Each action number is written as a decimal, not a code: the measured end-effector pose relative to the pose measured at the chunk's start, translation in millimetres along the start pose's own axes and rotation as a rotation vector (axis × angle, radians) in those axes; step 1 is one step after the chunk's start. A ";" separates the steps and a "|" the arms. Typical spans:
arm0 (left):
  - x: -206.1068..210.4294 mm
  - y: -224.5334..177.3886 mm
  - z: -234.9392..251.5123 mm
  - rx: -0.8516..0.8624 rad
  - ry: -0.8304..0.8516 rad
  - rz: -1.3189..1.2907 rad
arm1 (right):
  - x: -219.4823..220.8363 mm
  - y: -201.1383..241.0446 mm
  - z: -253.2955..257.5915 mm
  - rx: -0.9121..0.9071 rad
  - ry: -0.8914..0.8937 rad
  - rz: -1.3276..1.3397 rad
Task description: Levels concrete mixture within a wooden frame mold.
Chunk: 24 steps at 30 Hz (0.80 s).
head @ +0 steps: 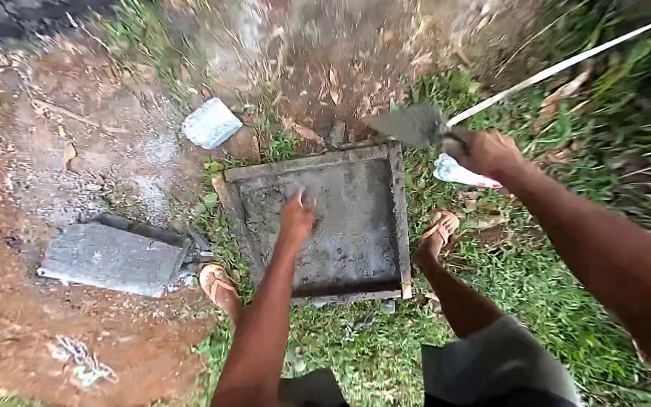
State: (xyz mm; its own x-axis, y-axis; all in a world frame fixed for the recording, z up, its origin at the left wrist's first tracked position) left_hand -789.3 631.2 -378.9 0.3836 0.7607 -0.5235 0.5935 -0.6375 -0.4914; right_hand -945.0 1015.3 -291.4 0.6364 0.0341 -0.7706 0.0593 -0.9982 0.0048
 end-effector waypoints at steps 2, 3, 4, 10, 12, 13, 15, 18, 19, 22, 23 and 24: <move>15.8 -20.8 45.6 -0.004 -0.080 0.013 | 11.8 17.9 50.4 -0.060 0.010 0.003; 20.8 -32.8 66.6 0.002 -0.115 0.033 | 12.9 27.7 71.9 -0.090 0.002 -0.007; 24.5 -43.4 85.1 0.013 -0.145 0.058 | 13.5 38.6 89.0 -0.125 -0.003 -0.009; 49.4 -71.0 161.5 -0.030 -0.147 0.230 | 18.8 70.2 133.2 -0.204 -0.013 -0.114; 60.4 -71.9 172.3 -0.076 -0.107 0.252 | 24.3 71.2 140.8 -0.224 -0.008 -0.142; 65.0 -71.6 177.3 -0.094 -0.107 0.255 | 27.2 72.9 144.2 -0.244 -0.004 -0.153; 70.2 -71.2 186.3 -0.131 -0.133 0.253 | 31.6 79.7 149.5 -0.292 0.018 -0.170; 72.4 -68.1 189.6 -0.165 -0.184 0.194 | 37.8 105.8 145.7 -0.374 0.084 -0.223; 70.9 -65.6 188.0 -0.172 -0.206 0.159 | 39.8 117.5 142.2 -0.401 0.103 -0.237; 54.0 -61.2 177.3 -0.168 -0.283 0.041 | 36.0 137.9 130.9 -0.417 0.110 -0.210; 44.0 -60.7 168.1 -0.159 -0.308 0.015 | 32.3 140.0 120.9 -0.412 0.099 -0.179; 32.9 -59.0 155.7 -0.146 -0.329 -0.004 | 28.9 141.5 107.7 -0.419 0.077 -0.147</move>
State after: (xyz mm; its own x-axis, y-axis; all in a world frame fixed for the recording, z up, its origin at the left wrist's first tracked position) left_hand -921.9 674.8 -475.6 0.1471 0.6682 -0.7293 0.6984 -0.5923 -0.4019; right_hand -1001.0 869.8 -381.6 0.6522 0.1939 -0.7328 0.4497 -0.8772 0.1682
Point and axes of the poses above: each hand's wrist, its own z-axis towards the middle knuckle, its own x-axis out of the palm, y = z × x, the point moved 5 cm from there along z, towards the middle knuckle, and after that the axes turned 5 degrees about -y, right-handed, at the moved point
